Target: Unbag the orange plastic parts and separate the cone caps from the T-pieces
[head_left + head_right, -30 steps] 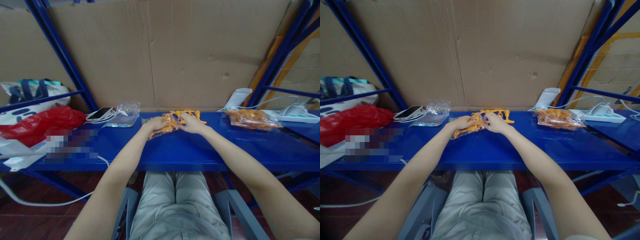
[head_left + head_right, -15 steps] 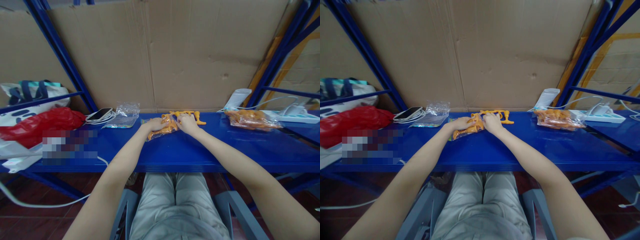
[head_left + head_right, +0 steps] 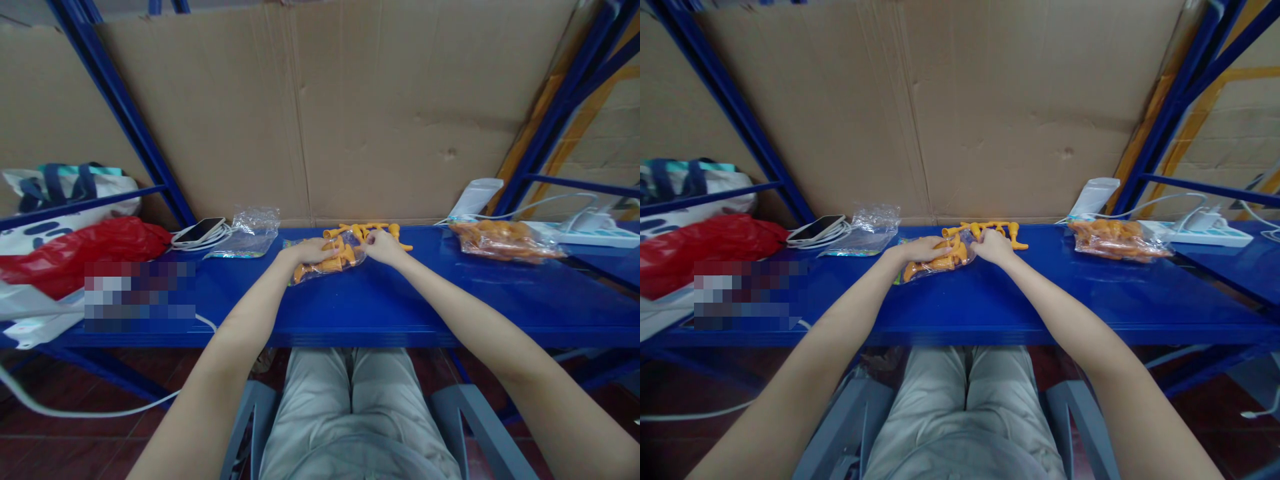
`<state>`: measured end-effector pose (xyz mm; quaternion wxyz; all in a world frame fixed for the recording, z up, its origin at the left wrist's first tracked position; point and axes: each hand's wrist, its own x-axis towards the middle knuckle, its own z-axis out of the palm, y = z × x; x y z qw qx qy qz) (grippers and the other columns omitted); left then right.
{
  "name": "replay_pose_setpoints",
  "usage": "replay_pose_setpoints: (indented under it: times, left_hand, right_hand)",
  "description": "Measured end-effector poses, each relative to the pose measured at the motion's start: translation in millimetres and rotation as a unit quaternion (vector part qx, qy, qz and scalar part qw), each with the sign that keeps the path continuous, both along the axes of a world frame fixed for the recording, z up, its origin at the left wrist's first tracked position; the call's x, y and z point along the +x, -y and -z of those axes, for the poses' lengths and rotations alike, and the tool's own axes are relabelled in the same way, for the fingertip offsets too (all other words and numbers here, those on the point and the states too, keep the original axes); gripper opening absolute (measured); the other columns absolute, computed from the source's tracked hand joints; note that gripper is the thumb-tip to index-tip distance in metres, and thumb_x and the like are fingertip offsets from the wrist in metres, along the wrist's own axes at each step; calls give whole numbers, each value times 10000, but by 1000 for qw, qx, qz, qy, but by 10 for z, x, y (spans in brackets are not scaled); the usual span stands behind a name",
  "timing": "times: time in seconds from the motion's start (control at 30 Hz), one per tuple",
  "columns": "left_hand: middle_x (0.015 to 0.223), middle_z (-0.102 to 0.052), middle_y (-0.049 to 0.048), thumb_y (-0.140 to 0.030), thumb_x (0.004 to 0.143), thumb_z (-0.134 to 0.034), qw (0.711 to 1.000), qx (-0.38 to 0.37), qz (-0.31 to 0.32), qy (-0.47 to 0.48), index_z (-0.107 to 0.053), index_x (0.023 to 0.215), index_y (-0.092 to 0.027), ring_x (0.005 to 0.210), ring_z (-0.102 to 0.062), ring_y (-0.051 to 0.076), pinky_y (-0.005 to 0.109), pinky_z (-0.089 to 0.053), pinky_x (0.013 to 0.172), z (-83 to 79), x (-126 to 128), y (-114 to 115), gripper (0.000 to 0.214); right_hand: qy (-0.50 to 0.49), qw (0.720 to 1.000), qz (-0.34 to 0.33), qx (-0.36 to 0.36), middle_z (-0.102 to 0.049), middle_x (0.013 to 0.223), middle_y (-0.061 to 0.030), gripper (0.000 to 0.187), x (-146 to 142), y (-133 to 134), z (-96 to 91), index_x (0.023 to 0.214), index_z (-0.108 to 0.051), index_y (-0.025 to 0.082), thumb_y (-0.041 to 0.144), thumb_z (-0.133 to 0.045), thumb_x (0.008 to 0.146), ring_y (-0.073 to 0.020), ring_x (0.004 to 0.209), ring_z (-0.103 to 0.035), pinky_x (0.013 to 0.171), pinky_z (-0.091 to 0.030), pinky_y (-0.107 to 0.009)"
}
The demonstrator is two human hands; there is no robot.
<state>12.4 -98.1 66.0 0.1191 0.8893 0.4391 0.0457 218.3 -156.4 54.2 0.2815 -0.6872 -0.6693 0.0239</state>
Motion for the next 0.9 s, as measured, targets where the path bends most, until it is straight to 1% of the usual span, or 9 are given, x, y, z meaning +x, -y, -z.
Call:
replay_pose_setpoints:
  times: [0.2,0.37,0.47,0.57,0.63,0.7,0.8,0.83,0.9]
  left_hand:
    - [1396,-587,120,-633,838,-446,1000,-7,-8,4,-621,1279,-198,1279,-543,269,334,-376,1082,-34,-14,39,644]
    - [1403,-578,136,-685,840,-428,996,28,-64,-46,-616,1294,-201,1290,-534,332,411,-388,1076,-105,12,127,690]
    - [1347,-627,114,-644,884,-394,995,48,-77,-49,-634,1261,-212,1245,-576,310,378,-425,1037,-131,-2,119,621]
    - [1332,-640,99,-547,921,-376,992,68,-100,-21,-623,1271,-203,1220,-598,272,332,-452,1000,-112,-62,23,549]
    - [1344,-630,112,-506,913,-404,985,85,-150,-25,-618,1278,-185,1233,-592,271,317,-458,987,-87,-127,-66,532]
    - [1308,-651,131,-507,889,-445,977,76,-192,-49,-656,1223,-171,1209,-610,277,296,-474,952,-66,-202,-143,518]
    - [1180,-711,157,-580,848,-482,979,30,-192,-59,-727,1062,-145,1083,-671,293,281,-504,856,-57,-305,-202,543]
    - [1146,-723,158,-603,837,-486,981,20,-184,-51,-738,1024,-143,1041,-683,294,281,-509,827,-57,-330,-208,557]
    - [1083,-743,144,-633,816,-493,984,9,-173,-31,-750,965,-150,972,-693,285,281,-513,776,-59,-365,-212,567]
  right_hand:
    - [-29,999,-45,-4,-562,562,-20,206,117,-112,81,618,-643,187,364,-661,722,-200,615,-604,627,-491,-339]
    - [-10,1000,-3,-25,-606,628,-64,235,126,-99,49,535,-545,217,253,-672,729,-261,737,-650,695,-505,-377]
    - [-11,999,15,-47,-628,666,-73,309,138,-97,33,503,-481,223,238,-656,757,-283,800,-668,723,-502,-375]
    - [-25,998,25,-57,-655,708,-77,250,181,-127,56,544,-523,212,190,-621,773,-276,831,-675,737,-500,-355]
    - [-41,998,24,-51,-683,778,-85,144,208,-145,75,643,-599,196,202,-616,786,-269,864,-674,768,-499,-352]
    - [-54,998,18,-8,-705,913,-108,103,218,-142,77,813,-659,175,275,-636,803,-272,933,-664,822,-495,-371]
    - [-44,991,-17,126,-672,1135,-153,344,178,-71,42,1072,-649,157,398,-642,826,-289,1060,-623,899,-468,-415]
    - [-29,984,-50,169,-656,1179,-161,393,148,-28,25,1125,-636,160,427,-632,838,-293,1095,-607,919,-456,-424]
    - [18,961,-154,227,-642,1223,-161,431,62,79,0,1174,-627,171,469,-608,864,-292,1146,-581,958,-427,-429]
